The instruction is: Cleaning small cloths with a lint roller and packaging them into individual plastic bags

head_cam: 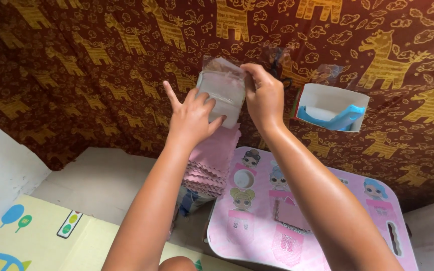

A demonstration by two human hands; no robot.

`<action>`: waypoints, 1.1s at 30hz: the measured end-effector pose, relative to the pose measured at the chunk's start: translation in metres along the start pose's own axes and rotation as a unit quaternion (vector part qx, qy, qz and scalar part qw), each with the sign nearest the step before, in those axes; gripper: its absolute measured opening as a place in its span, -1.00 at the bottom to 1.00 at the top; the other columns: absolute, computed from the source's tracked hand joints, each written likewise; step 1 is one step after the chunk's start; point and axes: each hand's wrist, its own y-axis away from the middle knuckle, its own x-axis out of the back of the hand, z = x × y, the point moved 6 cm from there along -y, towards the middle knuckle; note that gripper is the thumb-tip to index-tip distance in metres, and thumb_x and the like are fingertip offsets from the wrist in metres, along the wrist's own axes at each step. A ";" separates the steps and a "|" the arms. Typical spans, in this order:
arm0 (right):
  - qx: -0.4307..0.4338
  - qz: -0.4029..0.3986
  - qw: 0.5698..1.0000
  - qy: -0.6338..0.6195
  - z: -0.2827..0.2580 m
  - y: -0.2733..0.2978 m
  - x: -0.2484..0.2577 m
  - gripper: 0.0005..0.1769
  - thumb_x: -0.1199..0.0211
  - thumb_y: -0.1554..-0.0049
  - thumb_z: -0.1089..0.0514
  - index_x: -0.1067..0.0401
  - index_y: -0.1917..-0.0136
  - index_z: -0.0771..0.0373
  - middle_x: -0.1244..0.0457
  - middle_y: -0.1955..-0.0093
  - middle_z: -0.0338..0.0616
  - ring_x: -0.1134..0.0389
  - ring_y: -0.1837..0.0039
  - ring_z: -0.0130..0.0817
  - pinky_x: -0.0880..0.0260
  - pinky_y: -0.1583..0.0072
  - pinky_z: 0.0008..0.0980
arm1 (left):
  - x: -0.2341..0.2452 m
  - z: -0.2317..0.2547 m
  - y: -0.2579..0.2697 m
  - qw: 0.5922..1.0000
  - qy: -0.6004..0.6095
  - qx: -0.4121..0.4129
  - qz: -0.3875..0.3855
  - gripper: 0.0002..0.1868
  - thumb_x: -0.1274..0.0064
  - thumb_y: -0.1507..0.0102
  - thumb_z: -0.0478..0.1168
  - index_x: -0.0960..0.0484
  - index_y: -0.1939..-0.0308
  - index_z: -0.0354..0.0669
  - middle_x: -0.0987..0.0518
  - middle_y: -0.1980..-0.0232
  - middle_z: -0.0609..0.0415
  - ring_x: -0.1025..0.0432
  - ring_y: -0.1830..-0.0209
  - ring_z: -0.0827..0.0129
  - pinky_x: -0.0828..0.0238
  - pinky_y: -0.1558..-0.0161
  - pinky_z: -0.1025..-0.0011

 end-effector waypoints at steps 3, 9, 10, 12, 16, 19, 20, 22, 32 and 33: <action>0.016 0.027 0.999 -0.024 -0.008 -0.007 0.013 -0.72 -0.21 -0.19 0.50 -0.53 -0.10 0.25 -0.44 0.04 0.03 -0.48 -0.05 0.00 -0.53 -0.03 -0.09 | 0.012 0.006 -0.006 1.000 0.004 -0.001 0.019 -0.54 -0.06 -0.23 0.27 -0.73 0.14 0.02 -0.67 -0.05 0.04 -0.44 -0.28 0.09 0.54 -0.29 -0.70; 0.033 0.058 0.996 -0.067 -0.010 -0.013 0.035 -0.80 -0.18 -0.28 0.44 -0.51 -0.12 0.28 -0.43 0.00 0.05 -0.48 -0.08 -0.03 -0.59 -0.01 -0.16 | -0.016 -0.002 -0.004 0.998 0.027 0.028 -0.042 -0.46 0.10 -0.34 0.29 -0.73 0.02 -0.01 -0.70 0.01 0.05 -0.51 -0.16 0.13 0.65 -0.30 -0.69; 0.033 0.058 0.996 -0.066 -0.010 -0.012 0.038 -0.80 -0.18 -0.28 0.44 -0.51 -0.12 0.28 -0.43 0.00 0.05 -0.48 -0.08 -0.03 -0.59 -0.01 -0.16 | -0.015 -0.002 -0.004 0.998 0.027 0.028 -0.041 -0.46 0.10 -0.34 0.29 -0.73 0.02 -0.01 -0.70 0.01 0.05 -0.51 -0.16 0.13 0.65 -0.30 -0.69; 0.035 0.057 0.995 -0.075 -0.010 -0.010 0.044 -0.83 -0.19 -0.30 0.43 -0.49 -0.12 0.30 -0.42 -0.02 0.03 -0.48 -0.10 -0.09 -0.62 -0.02 -0.19 | -0.020 -0.004 -0.002 0.995 0.034 0.034 -0.083 -0.39 0.18 -0.36 0.34 -0.72 -0.05 -0.01 -0.69 -0.04 0.02 -0.49 -0.20 0.08 0.68 -0.29 -0.70; 0.030 0.053 0.995 -0.075 -0.007 -0.005 0.053 -0.84 -0.18 -0.29 0.44 -0.49 -0.10 0.32 -0.41 -0.01 0.06 -0.48 -0.08 -0.06 -0.62 -0.03 -0.15 | -0.009 0.000 -0.007 0.998 0.031 0.007 -0.051 -0.38 0.08 -0.32 0.33 -0.64 -0.19 0.00 -0.65 -0.13 0.02 -0.45 -0.28 0.10 0.64 -0.31 -0.69; 0.018 0.040 0.996 -0.076 -0.003 0.001 0.056 -0.85 -0.19 -0.29 0.44 -0.50 -0.10 0.34 -0.41 -0.01 0.06 -0.48 -0.08 -0.07 -0.63 -0.04 -0.15 | -0.010 0.002 -0.003 0.996 0.051 0.003 -0.079 -0.37 0.17 -0.36 0.36 -0.65 -0.17 0.01 -0.66 -0.12 0.00 -0.46 -0.27 0.08 0.63 -0.33 -0.68; 0.017 0.042 0.996 -0.072 -0.001 0.002 0.058 -0.85 -0.19 -0.30 0.43 -0.50 -0.10 0.32 -0.41 -0.01 0.05 -0.48 -0.05 -0.08 -0.62 -0.02 -0.16 | -0.006 0.004 -0.002 0.995 0.046 0.005 -0.091 -0.35 0.25 -0.39 0.36 -0.64 -0.20 0.01 -0.64 -0.17 0.00 -0.42 -0.31 0.09 0.65 -0.33 -0.67; 0.016 0.044 0.997 -0.067 -0.002 0.004 0.063 -0.86 -0.19 -0.30 0.41 -0.50 -0.10 0.31 -0.41 -0.01 0.04 -0.49 -0.03 -0.09 -0.62 -0.01 -0.17 | -0.007 0.005 -0.002 0.994 0.040 0.005 -0.104 -0.33 0.33 -0.42 0.36 -0.62 -0.23 0.01 -0.61 -0.21 0.00 -0.39 -0.36 0.10 0.67 -0.34 -0.66; 0.255 -0.081 0.950 0.164 -0.031 0.091 0.099 -0.75 -0.25 -0.23 0.23 -0.54 -0.18 0.03 -0.43 -0.10 -0.18 -0.47 -0.10 -0.22 -0.53 -0.10 -0.25 | -0.001 0.077 0.035 0.468 0.812 0.313 -0.157 -0.08 0.56 -0.28 0.53 -0.42 -0.36 -0.03 -0.62 -0.23 -0.09 -0.56 -0.16 0.11 -0.60 -0.07 0.25; 0.312 -0.123 0.925 0.177 -0.019 0.114 0.099 -0.74 -0.20 -0.26 0.16 -0.54 -0.20 -0.01 -0.43 -0.18 -0.24 -0.46 -0.20 -0.30 -0.48 -0.23 -0.30 | 0.002 0.089 0.040 0.398 0.840 0.327 -0.171 -0.15 0.37 -0.30 0.47 -0.34 -0.42 -0.02 -0.56 -0.31 -0.13 -0.52 -0.21 0.07 -0.59 -0.09 0.15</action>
